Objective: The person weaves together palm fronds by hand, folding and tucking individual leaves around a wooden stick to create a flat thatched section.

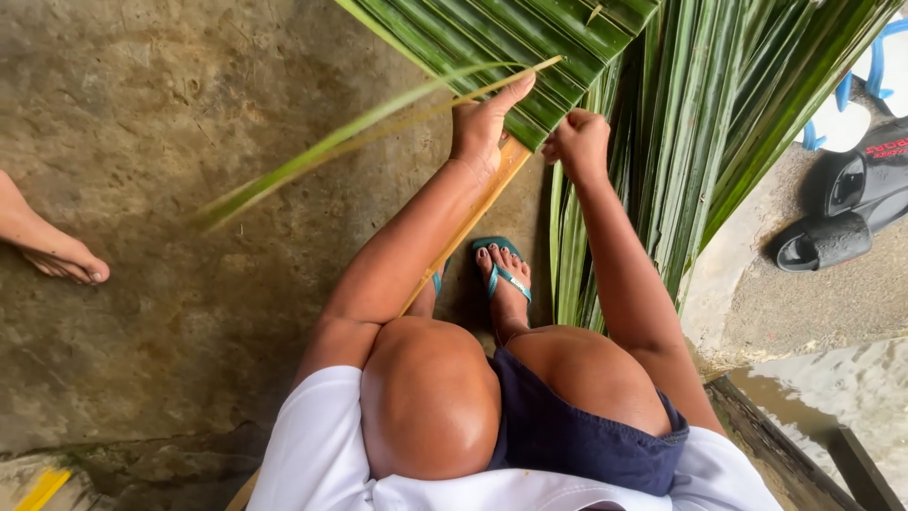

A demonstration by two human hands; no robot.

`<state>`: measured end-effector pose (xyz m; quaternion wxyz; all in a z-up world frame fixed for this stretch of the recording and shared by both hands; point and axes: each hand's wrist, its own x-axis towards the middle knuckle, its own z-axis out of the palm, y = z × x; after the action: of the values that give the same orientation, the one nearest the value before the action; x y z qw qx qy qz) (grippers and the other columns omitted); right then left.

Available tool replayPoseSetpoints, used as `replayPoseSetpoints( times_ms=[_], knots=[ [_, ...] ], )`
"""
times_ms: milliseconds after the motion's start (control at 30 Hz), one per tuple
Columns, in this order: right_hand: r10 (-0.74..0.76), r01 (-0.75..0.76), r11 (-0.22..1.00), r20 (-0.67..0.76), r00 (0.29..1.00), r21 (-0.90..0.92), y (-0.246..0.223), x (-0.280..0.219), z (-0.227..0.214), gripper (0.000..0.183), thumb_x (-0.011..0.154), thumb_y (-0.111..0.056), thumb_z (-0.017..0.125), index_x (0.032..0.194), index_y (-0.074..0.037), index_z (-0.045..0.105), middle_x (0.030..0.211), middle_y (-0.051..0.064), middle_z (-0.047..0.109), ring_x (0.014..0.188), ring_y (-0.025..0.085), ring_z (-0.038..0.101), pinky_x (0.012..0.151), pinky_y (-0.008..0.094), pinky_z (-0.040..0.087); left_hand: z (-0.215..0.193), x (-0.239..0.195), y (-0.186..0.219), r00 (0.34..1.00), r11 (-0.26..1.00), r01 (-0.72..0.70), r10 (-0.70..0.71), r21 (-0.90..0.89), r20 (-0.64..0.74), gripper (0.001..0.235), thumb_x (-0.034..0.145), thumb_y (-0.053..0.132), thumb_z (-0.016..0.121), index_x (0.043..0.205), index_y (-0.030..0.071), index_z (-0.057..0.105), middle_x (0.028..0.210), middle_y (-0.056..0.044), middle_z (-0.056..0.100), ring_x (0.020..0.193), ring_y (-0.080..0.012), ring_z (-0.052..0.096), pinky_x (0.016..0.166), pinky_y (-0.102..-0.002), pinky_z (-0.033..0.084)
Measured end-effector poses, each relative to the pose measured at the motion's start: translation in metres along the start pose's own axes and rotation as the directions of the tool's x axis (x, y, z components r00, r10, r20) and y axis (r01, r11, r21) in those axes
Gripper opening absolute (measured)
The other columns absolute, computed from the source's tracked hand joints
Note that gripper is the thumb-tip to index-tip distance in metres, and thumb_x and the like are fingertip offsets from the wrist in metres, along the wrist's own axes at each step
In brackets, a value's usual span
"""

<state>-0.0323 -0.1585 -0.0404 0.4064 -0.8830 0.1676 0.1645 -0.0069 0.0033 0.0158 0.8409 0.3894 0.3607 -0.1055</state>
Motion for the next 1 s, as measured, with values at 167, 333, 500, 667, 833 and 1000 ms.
replayPoseSetpoints(
  times_ms=[167, 333, 500, 667, 833, 1000],
  knots=[
    [0.377, -0.592, 0.262, 0.484, 0.790, 0.762, -0.002, 0.021, 0.000, 0.029, 0.090, -0.007, 0.054, 0.061, -0.012, 0.051, 0.051, 0.001, 0.045, 0.044, 0.014, 0.048, 0.041, 0.026, 0.043, 0.002, 0.008, -0.005, 0.993, 0.996, 0.079, -0.074, 0.051, -0.095, 0.030, 0.065, 0.011, 0.090, 0.091, 0.003, 0.078, 0.091, -0.015, 0.079, 0.073, -0.0265, 0.075, 0.050, -0.043, 0.063],
    [0.458, -0.624, 0.254, 0.476, 0.751, 0.739, -0.005, 0.017, 0.007, 0.030, 0.085, -0.001, 0.044, 0.059, -0.014, 0.043, 0.050, 0.001, 0.039, 0.043, 0.014, 0.044, 0.038, 0.026, 0.038, -0.014, 0.020, -0.025, 0.996, 0.994, 0.083, -0.081, 0.073, -0.031, 0.030, 0.072, 0.007, 0.085, 0.101, 0.003, 0.080, 0.112, -0.017, 0.078, 0.111, -0.0255, 0.073, 0.094, -0.040, 0.063],
    [0.565, -0.626, 0.250, 0.414, 0.714, 0.739, -0.013, 0.021, 0.007, 0.022, 0.072, 0.001, 0.032, 0.055, -0.013, 0.038, 0.050, 0.005, 0.040, 0.042, 0.018, 0.042, 0.039, 0.029, 0.038, -0.008, 0.022, -0.026, 1.000, 0.998, -0.006, 0.006, 0.058, 0.002, 0.024, 0.074, 0.000, 0.084, 0.098, -0.003, 0.080, 0.108, -0.020, 0.077, 0.101, -0.0225, 0.074, 0.077, -0.037, 0.067],
    [0.507, -0.651, 0.235, 0.480, 0.716, 0.722, -0.012, 0.024, 0.010, 0.024, 0.077, -0.005, 0.036, 0.055, -0.015, 0.036, 0.050, 0.002, 0.037, 0.041, 0.015, 0.039, 0.038, 0.027, 0.035, -0.008, 0.022, -0.027, 0.992, 0.985, 0.108, -0.098, 0.135, -0.078, 0.030, 0.065, 0.017, 0.091, 0.093, 0.009, 0.083, 0.107, -0.015, 0.080, 0.114, -0.0271, 0.074, 0.095, -0.042, 0.063],
    [0.449, -0.674, 0.222, 0.540, 0.712, 0.705, -0.010, 0.026, 0.011, 0.028, 0.082, -0.010, 0.039, 0.055, -0.017, 0.035, 0.049, 0.000, 0.034, 0.041, 0.013, 0.035, 0.038, 0.025, 0.032, -0.004, 0.021, -0.026, 0.988, 0.984, 0.060, -0.035, 0.167, -0.151, 0.023, 0.057, 0.022, 0.094, 0.062, 0.008, 0.076, 0.064, -0.002, 0.072, 0.072, -0.0191, 0.070, 0.068, -0.039, 0.065],
    [0.388, -0.694, 0.209, 0.593, 0.706, 0.689, -0.009, 0.026, 0.013, 0.033, 0.086, -0.016, 0.043, 0.055, -0.019, 0.034, 0.048, -0.002, 0.031, 0.040, 0.011, 0.032, 0.037, 0.024, 0.029, 0.004, 0.012, -0.016, 0.980, 0.986, -0.002, 0.036, 0.169, -0.195, 0.034, 0.050, 0.027, 0.095, 0.049, 0.011, 0.065, 0.059, 0.003, 0.064, 0.060, -0.0126, 0.063, 0.048, -0.038, 0.060]
  ],
)
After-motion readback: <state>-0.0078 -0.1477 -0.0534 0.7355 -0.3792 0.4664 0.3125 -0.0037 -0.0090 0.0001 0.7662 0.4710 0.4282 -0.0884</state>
